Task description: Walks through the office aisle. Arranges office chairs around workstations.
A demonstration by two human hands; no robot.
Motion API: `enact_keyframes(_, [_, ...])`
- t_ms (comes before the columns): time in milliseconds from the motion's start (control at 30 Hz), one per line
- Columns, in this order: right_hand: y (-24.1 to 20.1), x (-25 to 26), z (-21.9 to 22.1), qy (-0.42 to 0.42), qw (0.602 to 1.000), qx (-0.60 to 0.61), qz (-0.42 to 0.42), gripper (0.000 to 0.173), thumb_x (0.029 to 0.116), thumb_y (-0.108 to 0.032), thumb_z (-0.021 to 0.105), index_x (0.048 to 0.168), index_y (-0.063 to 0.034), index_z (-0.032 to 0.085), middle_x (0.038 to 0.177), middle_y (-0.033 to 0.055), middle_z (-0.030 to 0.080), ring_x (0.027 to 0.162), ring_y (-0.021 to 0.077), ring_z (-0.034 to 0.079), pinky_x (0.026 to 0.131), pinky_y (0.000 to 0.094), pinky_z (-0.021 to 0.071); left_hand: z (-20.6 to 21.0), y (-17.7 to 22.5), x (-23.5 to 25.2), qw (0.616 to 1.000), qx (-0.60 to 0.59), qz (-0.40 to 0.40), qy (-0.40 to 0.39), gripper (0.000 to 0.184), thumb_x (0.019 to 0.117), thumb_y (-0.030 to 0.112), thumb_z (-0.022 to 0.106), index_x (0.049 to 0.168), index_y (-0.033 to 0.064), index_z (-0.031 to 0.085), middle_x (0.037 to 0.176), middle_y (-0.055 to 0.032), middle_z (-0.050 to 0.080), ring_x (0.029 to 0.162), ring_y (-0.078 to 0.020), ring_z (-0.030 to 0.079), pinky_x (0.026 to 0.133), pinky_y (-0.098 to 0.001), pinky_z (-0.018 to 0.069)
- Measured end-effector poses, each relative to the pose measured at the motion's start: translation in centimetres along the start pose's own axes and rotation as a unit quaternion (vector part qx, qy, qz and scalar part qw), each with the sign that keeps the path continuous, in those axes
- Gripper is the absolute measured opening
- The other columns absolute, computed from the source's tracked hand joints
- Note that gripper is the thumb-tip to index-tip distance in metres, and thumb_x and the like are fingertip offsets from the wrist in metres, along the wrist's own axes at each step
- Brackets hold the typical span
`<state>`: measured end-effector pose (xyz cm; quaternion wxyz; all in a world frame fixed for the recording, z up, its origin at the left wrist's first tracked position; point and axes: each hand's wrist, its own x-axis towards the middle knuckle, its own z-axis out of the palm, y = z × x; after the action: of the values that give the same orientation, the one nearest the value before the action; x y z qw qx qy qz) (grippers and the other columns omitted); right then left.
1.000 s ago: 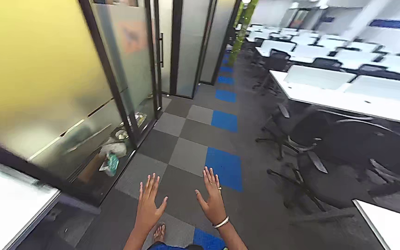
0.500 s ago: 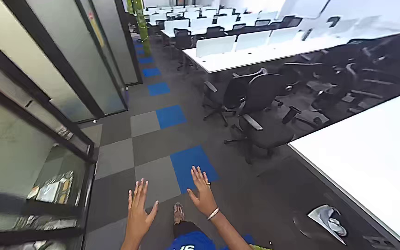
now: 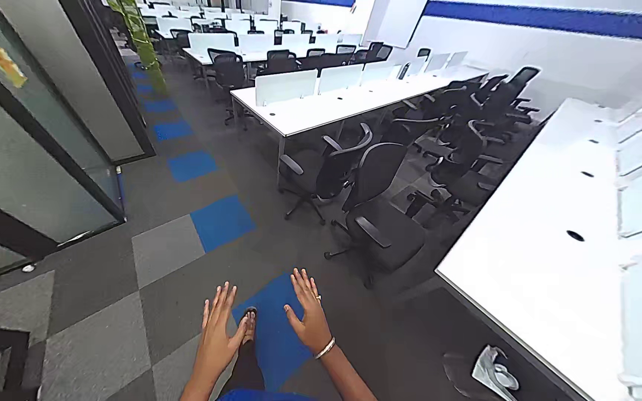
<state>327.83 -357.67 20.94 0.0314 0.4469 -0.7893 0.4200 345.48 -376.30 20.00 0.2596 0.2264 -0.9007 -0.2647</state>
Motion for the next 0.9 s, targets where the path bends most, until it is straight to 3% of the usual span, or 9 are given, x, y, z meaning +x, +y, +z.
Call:
enact_keyframes(133, [4.6,9.2,1.1,-0.001,0.999,-0.035,0.030,0.062,0.0948,-0.029,0.058,0.149,0.0006,0.052,0.160,0.0134,0.046,0.154,0.0321,0.032,0.126,0.0606,0.0202,3.5,-3.0,12.2,0.998,-0.043,0.028,-0.040,0.068,0.0946,0.045,0.057,0.152,0.0079,0.051,0.162,-0.0140,0.043,0.153,-0.0337,0.034,0.123,-0.0659,0.0193])
enact_keyframes(200, [6.8,14.1,0.7,-0.005,0.999,-0.040,0.033,0.055,0.0954,-0.027,0.058,0.145,-0.0025,0.057,0.157,0.0112,0.050,0.152,0.0319,0.036,0.124,0.0611,0.0232,4.9,-3.4,18.8,0.994,-0.066,0.046,-0.075,0.062,0.0951,0.039,0.059,0.149,0.0095,0.054,0.160,-0.0116,0.046,0.151,-0.0312,0.039,0.122,-0.0635,0.0241])
enact_keyframes(267, [9.1,18.4,-0.1,-0.026,0.998,-0.019,0.045,0.043,0.0965,-0.021,0.058,0.136,-0.0068,0.067,0.146,0.0077,0.062,0.144,0.0297,0.049,0.121,0.0578,0.0341,5.9,-3.4,25.1,0.979,-0.088,0.069,-0.169,0.050,0.0976,0.032,0.061,0.143,0.0119,0.061,0.153,-0.0090,0.054,0.145,-0.0285,0.048,0.120,-0.0591,0.0332])
enact_keyframes(333, [11.3,22.1,-1.4,-0.101,0.989,0.022,0.105,0.034,0.1007,-0.017,0.058,0.131,-0.0100,0.071,0.134,0.0059,0.070,0.132,0.0228,0.061,0.115,0.0467,0.0458,6.8,-2.8,31.5,0.937,-0.084,0.094,-0.326,0.043,0.1028,0.032,0.057,0.143,0.0162,0.061,0.148,-0.0049,0.059,0.140,-0.0233,0.053,0.119,-0.0517,0.0378])
enact_keyframes(433, [16.3,27.1,-2.7,-0.159,0.971,0.048,0.172,0.030,0.1026,-0.019,0.058,0.127,-0.0124,0.074,0.126,0.0058,0.073,0.122,0.0183,0.067,0.109,0.0401,0.0512,10.3,-1.4,39.6,0.886,-0.098,0.132,-0.433,0.040,0.1043,0.033,0.056,0.140,0.0158,0.062,0.141,-0.0064,0.064,0.134,-0.0227,0.058,0.115,-0.0487,0.0429])
enact_keyframes(533, [23.6,31.4,-3.8,-0.068,0.986,0.016,0.152,0.026,0.0986,-0.012,0.061,0.119,-0.0086,0.077,0.125,0.0095,0.074,0.127,0.0267,0.065,0.112,0.0458,0.0494,16.7,0.0,46.2,0.868,-0.128,0.164,-0.451,0.039,0.1033,0.033,0.059,0.138,0.0155,0.064,0.147,-0.0075,0.059,0.137,-0.0229,0.054,0.114,-0.0491,0.0435])
enact_keyframes(600, [29.9,35.1,-5.3,0.002,0.992,-0.019,0.124,0.026,0.0976,-0.013,0.060,0.116,-0.0086,0.077,0.125,0.0083,0.074,0.129,0.0282,0.063,0.112,0.0472,0.0489,22.3,1.9,50.9,0.869,-0.132,0.182,-0.440,0.043,0.1012,0.034,0.062,0.141,0.0177,0.061,0.156,-0.0093,0.049,0.145,-0.0246,0.046,0.118,-0.0492,0.0389])
enact_keyframes(800, [50.0,52.9,-11.8,0.143,0.982,-0.106,0.068,0.026,0.0944,-0.013,0.056,0.104,-0.0084,0.080,0.120,0.0115,0.075,0.127,0.0351,0.063,0.113,0.0540,0.0448,42.4,11.4,67.4,0.940,-0.100,0.107,-0.309,0.083,0.0873,0.041,0.075,0.158,0.0165,0.040,0.164,-0.0159,0.035,0.152,-0.0306,0.034,0.124,-0.0522,0.0282])
enact_keyframes(900, [59.4,60.6,-13.8,0.138,0.979,-0.131,0.075,0.025,0.0952,-0.013,0.056,0.100,-0.0086,0.080,0.118,0.0124,0.075,0.127,0.0367,0.062,0.117,0.0563,0.0395,50.9,15.4,74.0,0.941,-0.059,0.082,-0.322,0.098,0.0831,0.051,0.078,0.162,0.0157,0.032,0.166,-0.0172,0.031,0.155,-0.0331,0.028,0.126,-0.0573,0.0202])
